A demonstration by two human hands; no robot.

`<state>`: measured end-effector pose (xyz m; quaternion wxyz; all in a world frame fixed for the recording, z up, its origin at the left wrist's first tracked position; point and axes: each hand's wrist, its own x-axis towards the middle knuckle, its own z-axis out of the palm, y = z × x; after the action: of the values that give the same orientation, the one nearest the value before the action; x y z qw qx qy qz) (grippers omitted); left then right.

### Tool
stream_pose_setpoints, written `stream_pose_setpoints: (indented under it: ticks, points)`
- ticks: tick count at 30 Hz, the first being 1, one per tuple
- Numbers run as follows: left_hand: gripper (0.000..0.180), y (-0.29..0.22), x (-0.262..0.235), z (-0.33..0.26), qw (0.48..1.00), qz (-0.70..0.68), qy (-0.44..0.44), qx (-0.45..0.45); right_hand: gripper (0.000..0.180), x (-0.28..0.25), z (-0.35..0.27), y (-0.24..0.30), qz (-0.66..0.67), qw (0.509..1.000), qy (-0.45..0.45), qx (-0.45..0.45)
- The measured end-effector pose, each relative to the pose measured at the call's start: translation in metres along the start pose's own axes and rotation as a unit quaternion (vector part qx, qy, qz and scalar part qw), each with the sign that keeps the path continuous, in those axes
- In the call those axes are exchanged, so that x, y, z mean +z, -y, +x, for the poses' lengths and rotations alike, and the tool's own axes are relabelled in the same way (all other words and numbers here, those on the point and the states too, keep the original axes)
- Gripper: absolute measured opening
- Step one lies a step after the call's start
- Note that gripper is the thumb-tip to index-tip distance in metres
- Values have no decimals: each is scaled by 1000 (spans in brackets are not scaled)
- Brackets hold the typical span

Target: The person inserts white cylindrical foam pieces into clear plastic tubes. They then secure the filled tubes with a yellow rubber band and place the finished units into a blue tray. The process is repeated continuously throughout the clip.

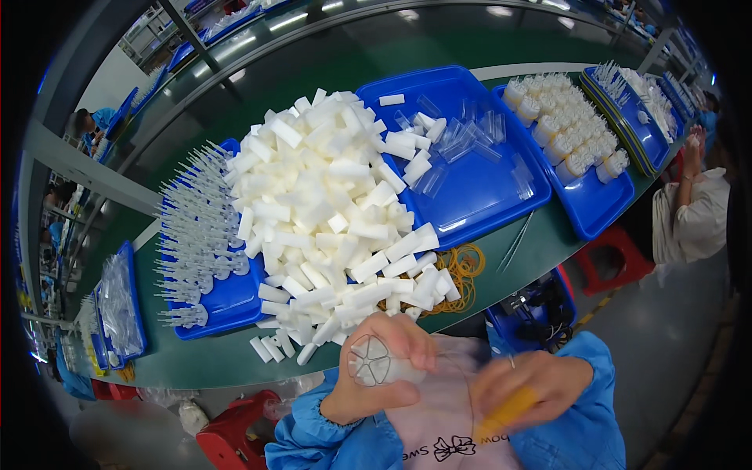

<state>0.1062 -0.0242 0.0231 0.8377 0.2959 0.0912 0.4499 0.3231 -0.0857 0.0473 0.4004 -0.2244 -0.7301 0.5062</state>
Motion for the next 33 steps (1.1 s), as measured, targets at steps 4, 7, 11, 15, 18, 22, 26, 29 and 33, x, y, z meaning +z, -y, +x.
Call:
stream_pose_setpoints:
  ticks: [4,7,11,15,18,22,26,29,33]
  points:
    - [58,-14,-3,1,905,375,148,137,36,-1,-4,-5,472,873,-58,107]
    - [69,-9,0,5,555,785,69,265,45,2,14,-8,498,824,-143,231]
    - [68,6,-1,19,514,848,-18,124,50,20,35,-30,233,923,-210,221]
    - [74,5,0,25,524,830,20,190,40,35,36,-32,-99,945,-276,147]
    - [77,-1,-3,27,594,788,51,154,38,25,38,-21,-326,905,-260,79]
    - [67,-16,1,20,832,554,14,-32,38,-13,22,-12,-245,926,-271,95]
    - [55,-30,-3,19,978,172,25,-117,20,-70,-18,-44,-330,862,-294,248]
    - [58,-30,-1,17,972,201,-23,-123,17,-84,-34,-70,-508,794,-250,221]
    - [59,-30,-17,9,982,89,-17,-166,16,-94,-50,-81,-536,803,-207,158]
